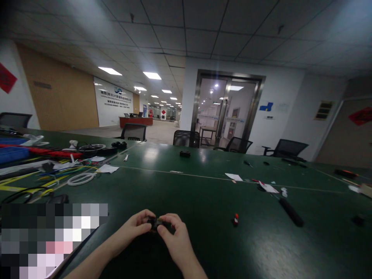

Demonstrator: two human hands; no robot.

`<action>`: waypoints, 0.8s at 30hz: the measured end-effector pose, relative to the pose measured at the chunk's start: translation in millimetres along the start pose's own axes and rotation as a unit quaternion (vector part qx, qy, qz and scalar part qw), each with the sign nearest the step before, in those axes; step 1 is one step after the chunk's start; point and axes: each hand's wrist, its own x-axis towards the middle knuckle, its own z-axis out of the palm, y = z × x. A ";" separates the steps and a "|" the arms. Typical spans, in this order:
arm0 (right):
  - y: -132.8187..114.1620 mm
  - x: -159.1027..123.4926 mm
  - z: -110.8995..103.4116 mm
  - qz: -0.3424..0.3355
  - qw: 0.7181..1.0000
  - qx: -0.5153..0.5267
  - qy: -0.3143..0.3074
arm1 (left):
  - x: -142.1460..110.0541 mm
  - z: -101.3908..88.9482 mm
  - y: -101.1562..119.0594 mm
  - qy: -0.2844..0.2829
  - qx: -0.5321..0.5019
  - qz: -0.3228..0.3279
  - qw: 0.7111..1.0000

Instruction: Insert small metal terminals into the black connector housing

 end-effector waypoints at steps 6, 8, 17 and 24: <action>-4.4 -2.6 -1.2 0.028 0.999 0.016 -0.040 | -1.1 0.4 0.7 -0.002 0.024 0.000 1.000; -1.1 -2.3 -2.2 0.024 0.998 0.034 -0.042 | -1.8 1.9 1.5 0.005 0.032 -0.004 0.999; 6.9 -1.7 -8.8 0.055 0.993 0.072 -0.075 | -1.8 4.4 3.3 0.015 0.047 -0.009 0.999; 0.0 -1.4 -8.7 0.053 0.992 0.075 -0.083 | 1.9 -2.4 -6.8 0.013 0.087 0.028 0.996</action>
